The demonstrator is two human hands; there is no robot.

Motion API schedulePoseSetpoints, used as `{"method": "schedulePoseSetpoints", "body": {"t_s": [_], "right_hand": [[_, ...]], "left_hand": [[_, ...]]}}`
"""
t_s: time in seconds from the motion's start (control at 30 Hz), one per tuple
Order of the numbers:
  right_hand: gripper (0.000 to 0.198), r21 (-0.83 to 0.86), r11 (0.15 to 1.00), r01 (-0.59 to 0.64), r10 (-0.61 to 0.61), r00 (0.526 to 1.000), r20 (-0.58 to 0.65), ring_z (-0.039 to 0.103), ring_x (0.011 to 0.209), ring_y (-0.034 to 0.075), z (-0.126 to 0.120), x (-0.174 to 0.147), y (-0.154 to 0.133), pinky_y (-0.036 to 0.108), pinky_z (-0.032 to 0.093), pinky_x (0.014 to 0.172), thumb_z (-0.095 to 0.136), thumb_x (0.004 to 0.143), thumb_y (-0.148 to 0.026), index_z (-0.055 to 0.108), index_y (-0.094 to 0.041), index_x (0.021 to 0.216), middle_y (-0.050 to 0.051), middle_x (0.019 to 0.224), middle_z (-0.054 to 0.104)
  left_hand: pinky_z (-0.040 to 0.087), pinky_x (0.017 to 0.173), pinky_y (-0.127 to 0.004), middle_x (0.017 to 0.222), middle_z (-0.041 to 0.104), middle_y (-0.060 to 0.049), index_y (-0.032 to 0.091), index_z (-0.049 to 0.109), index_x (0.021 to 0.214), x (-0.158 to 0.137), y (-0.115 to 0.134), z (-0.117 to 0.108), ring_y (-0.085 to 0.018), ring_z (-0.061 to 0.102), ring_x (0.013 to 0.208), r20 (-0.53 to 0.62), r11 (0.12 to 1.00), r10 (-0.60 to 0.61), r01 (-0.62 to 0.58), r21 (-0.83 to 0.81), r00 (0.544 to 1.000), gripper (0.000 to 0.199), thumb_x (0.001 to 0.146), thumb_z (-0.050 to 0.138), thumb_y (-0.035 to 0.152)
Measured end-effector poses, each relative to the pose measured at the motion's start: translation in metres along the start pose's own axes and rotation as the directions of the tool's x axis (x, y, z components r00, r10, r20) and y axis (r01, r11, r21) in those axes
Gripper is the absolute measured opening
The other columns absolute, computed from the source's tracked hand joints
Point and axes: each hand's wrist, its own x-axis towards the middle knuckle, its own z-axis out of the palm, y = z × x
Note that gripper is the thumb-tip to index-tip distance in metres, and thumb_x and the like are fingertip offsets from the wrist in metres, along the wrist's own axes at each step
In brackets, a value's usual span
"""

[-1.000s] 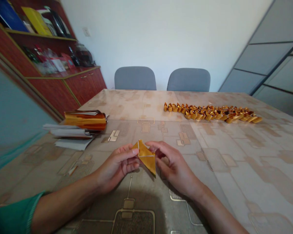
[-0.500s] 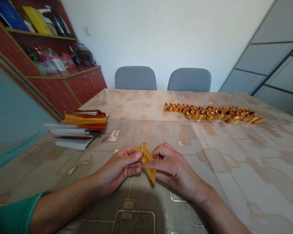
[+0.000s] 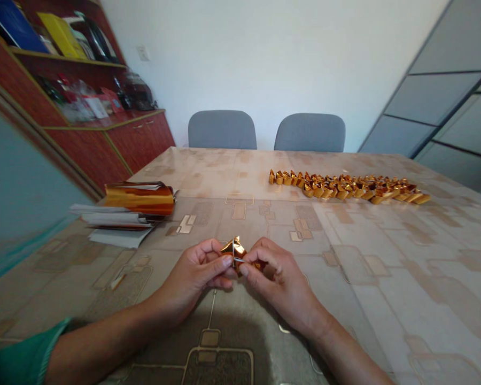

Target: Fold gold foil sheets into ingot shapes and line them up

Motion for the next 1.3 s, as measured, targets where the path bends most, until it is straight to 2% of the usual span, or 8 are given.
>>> {"method": "schedulePoseSetpoints", "body": {"t_s": [0.13, 0.27, 0.47, 0.67, 0.83, 1.0, 1.1, 1.3], "right_hand": [[0.021, -0.035, 0.996, -0.085, 0.081, 0.991, -0.105, 0.053, 0.066, 0.017, 0.009, 0.001, -0.001, 0.031, 0.037, 0.059, 0.062, 0.091, -0.036, 0.064, -0.022, 0.075, 0.002, 0.072, 0.061], [0.021, 0.002, 0.985, -0.171, 0.170, 0.972, -0.161, 0.049, 0.060, 0.016, 0.013, 0.001, -0.002, 0.029, 0.035, 0.054, 0.062, 0.089, -0.039, 0.061, -0.022, 0.077, 0.001, 0.068, 0.059], [0.019, -0.055, 0.986, -0.155, 0.142, 0.971, -0.191, 0.046, 0.059, 0.015, 0.014, 0.002, -0.004, 0.028, 0.033, 0.054, 0.063, 0.088, -0.034, 0.059, -0.022, 0.073, 0.000, 0.066, 0.056], [0.020, -0.047, 0.987, -0.155, 0.145, 0.975, -0.165, 0.049, 0.060, 0.015, 0.013, 0.000, -0.001, 0.028, 0.034, 0.054, 0.067, 0.087, -0.034, 0.062, -0.021, 0.073, -0.001, 0.066, 0.057], [0.025, -0.063, 0.989, -0.136, 0.126, 0.982, -0.138, 0.041, 0.056, 0.013, 0.012, -0.002, 0.003, 0.027, 0.028, 0.052, 0.072, 0.085, -0.042, 0.067, -0.019, 0.076, -0.003, 0.061, 0.052], [0.027, 0.002, 0.985, -0.175, 0.173, 0.973, -0.150, 0.039, 0.055, 0.013, 0.013, -0.001, 0.003, 0.028, 0.027, 0.051, 0.074, 0.082, -0.044, 0.066, -0.019, 0.075, -0.003, 0.061, 0.053], [0.026, 0.003, 0.987, -0.162, 0.161, 0.976, -0.149, 0.039, 0.056, 0.013, 0.013, 0.000, 0.002, 0.028, 0.027, 0.051, 0.075, 0.081, -0.043, 0.067, -0.019, 0.075, -0.003, 0.061, 0.053], [0.021, 0.160, 0.976, -0.145, 0.151, 0.988, -0.022, 0.051, 0.067, 0.015, 0.005, -0.001, 0.004, 0.028, 0.037, 0.060, 0.072, 0.085, -0.040, 0.070, -0.021, 0.093, 0.000, 0.076, 0.062]], "left_hand": [[0.056, 0.058, -0.024, 0.075, 0.072, -0.003, 0.016, 0.056, 0.075, 0.000, 0.000, 0.000, -0.012, 0.066, 0.063, -0.010, 0.998, 0.041, -0.040, 0.053, 0.999, 0.041, 0.067, 0.086, 0.042], [0.056, 0.057, -0.024, 0.078, 0.074, -0.004, 0.015, 0.058, 0.079, -0.001, 0.000, 0.001, -0.014, 0.068, 0.066, -0.006, 0.994, 0.079, -0.079, 0.079, 0.997, 0.039, 0.068, 0.085, 0.042], [0.057, 0.059, -0.025, 0.081, 0.073, -0.005, 0.015, 0.060, 0.084, -0.001, 0.001, 0.002, -0.017, 0.070, 0.073, 0.001, 0.991, 0.095, -0.094, 0.096, 0.996, 0.039, 0.070, 0.084, 0.043], [0.058, 0.059, -0.025, 0.078, 0.072, -0.004, 0.014, 0.063, 0.082, -0.002, 0.000, 0.002, -0.015, 0.067, 0.070, 0.024, 0.988, 0.092, -0.094, 0.119, 0.996, 0.039, 0.069, 0.084, 0.044], [0.059, 0.058, -0.024, 0.069, 0.069, 0.000, 0.013, 0.062, 0.080, -0.001, -0.002, 0.000, -0.010, 0.063, 0.061, 0.050, 0.992, 0.060, -0.065, 0.111, 0.997, 0.040, 0.068, 0.085, 0.044], [0.059, 0.058, -0.023, 0.069, 0.069, 0.000, 0.013, 0.061, 0.080, -0.001, -0.002, 0.000, -0.010, 0.063, 0.061, 0.062, 0.993, 0.040, -0.047, 0.107, 0.997, 0.042, 0.067, 0.086, 0.044], [0.059, 0.059, -0.024, 0.070, 0.071, -0.002, 0.013, 0.061, 0.080, -0.002, -0.003, 0.000, -0.011, 0.065, 0.063, 0.066, 0.996, 0.004, -0.010, 0.089, 0.998, 0.043, 0.066, 0.087, 0.043], [0.059, 0.060, -0.022, 0.079, 0.074, -0.005, 0.013, 0.060, 0.082, 0.000, -0.004, -0.001, -0.012, 0.069, 0.067, -0.019, 0.999, -0.039, 0.039, -0.008, 0.999, 0.044, 0.063, 0.090, 0.041]]}}
